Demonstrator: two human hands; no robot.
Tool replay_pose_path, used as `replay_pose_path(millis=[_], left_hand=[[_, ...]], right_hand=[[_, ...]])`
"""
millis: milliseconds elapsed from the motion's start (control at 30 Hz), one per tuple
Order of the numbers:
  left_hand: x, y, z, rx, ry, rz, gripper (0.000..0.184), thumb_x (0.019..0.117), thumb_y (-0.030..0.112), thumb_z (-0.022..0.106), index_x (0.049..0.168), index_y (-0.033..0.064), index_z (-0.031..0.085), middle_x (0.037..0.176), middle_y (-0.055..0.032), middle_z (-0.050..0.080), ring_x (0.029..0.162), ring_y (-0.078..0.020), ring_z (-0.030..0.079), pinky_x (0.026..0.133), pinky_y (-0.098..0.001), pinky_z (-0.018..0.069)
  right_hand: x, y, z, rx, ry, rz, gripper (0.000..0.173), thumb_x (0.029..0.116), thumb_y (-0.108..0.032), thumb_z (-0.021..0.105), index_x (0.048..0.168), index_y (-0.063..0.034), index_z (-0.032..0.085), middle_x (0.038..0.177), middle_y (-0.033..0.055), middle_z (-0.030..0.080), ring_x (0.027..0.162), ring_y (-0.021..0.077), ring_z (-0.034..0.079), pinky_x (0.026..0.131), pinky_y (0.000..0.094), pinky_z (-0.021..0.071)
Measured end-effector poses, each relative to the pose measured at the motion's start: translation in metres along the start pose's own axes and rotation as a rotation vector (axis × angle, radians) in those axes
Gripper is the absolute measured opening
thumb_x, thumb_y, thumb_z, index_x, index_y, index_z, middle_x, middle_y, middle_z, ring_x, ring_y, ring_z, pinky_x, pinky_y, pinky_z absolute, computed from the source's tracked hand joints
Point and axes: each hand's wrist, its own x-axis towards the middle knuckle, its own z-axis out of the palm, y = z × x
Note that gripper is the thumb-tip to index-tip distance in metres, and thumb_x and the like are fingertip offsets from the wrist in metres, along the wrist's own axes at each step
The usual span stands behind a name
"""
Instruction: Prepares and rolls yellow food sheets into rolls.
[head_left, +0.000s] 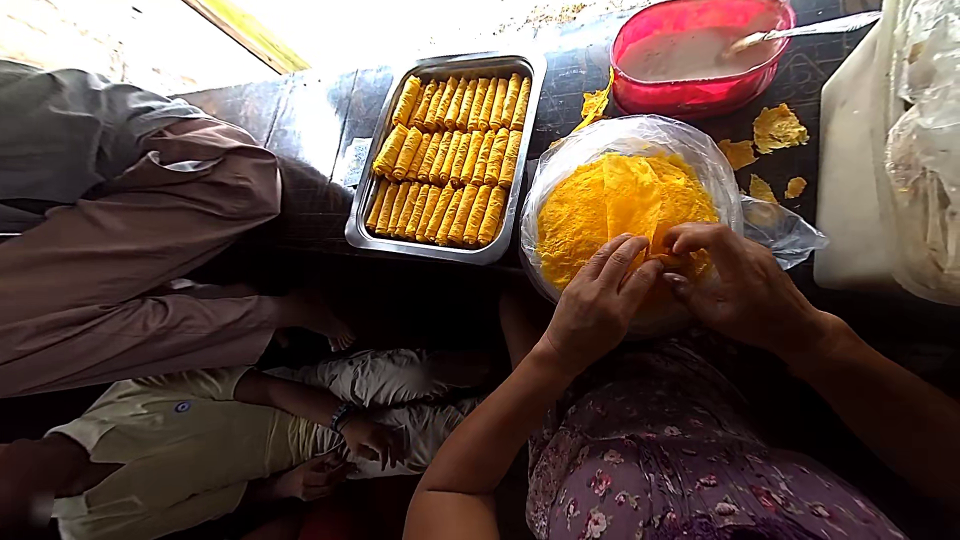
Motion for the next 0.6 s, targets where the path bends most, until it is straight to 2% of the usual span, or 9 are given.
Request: replay_pose_path(millis=[100,267,400,467,600], left_hand=[[-0.001,-0.001,0.003,0.018,-0.040,0.002,0.025,0.0964,-0.003,0.057,0.115,0.0013,0.073,0.122,-0.0198,0.070,0.122,-0.0328,0.066,0.103,-0.0387,0.0531],[0.000,-0.004,0.003,0.015,-0.043,0.007,0.027,0.0997,0.006,0.057,0.123,-0.0034,0.066,0.120,-0.0166,0.072,0.121,-0.0292,0.067,0.106,-0.0370,0.0513],[0.004,-0.007,-0.002,-0.018,-0.067,-0.061,0.024,0.0975,0.004,0.062,0.120,-0.0020,0.068,0.112,-0.0130,0.075,0.113,-0.0271,0.068,0.102,-0.0357,0.0513],[0.009,-0.011,-0.005,-0.064,-0.086,-0.089,0.022,0.0980,0.007,0.063,0.117,-0.0006,0.071,0.102,-0.0113,0.075,0.103,-0.0266,0.068,0.094,-0.0362,0.0521],[0.019,-0.022,-0.016,-0.141,-0.190,-0.058,0.022,0.0972,0.010,0.065,0.115,-0.0003,0.070,0.101,-0.0103,0.074,0.095,-0.0256,0.066,0.088,-0.0372,0.0522]], right_hand=[[-0.006,0.004,-0.003,0.026,0.020,-0.023,0.020,0.0920,-0.008,0.054,0.109,0.0021,0.056,0.116,0.0227,0.068,0.114,0.0291,0.067,0.095,0.0354,0.0548],[-0.007,0.007,-0.003,0.019,0.005,-0.054,0.017,0.0904,-0.004,0.053,0.105,0.0014,0.060,0.113,0.0205,0.070,0.112,0.0285,0.068,0.096,0.0345,0.0550],[-0.009,0.014,-0.002,0.044,-0.011,-0.037,0.018,0.0907,-0.004,0.056,0.107,0.0010,0.060,0.112,0.0197,0.068,0.114,0.0288,0.066,0.099,0.0353,0.0533],[-0.009,0.016,-0.002,0.052,0.010,-0.024,0.017,0.0906,-0.002,0.058,0.107,0.0013,0.059,0.110,0.0193,0.069,0.113,0.0286,0.067,0.099,0.0353,0.0535],[-0.001,0.018,-0.008,0.077,0.015,0.000,0.020,0.0885,0.002,0.060,0.109,0.0026,0.058,0.105,0.0174,0.069,0.102,0.0248,0.069,0.091,0.0338,0.0569]])
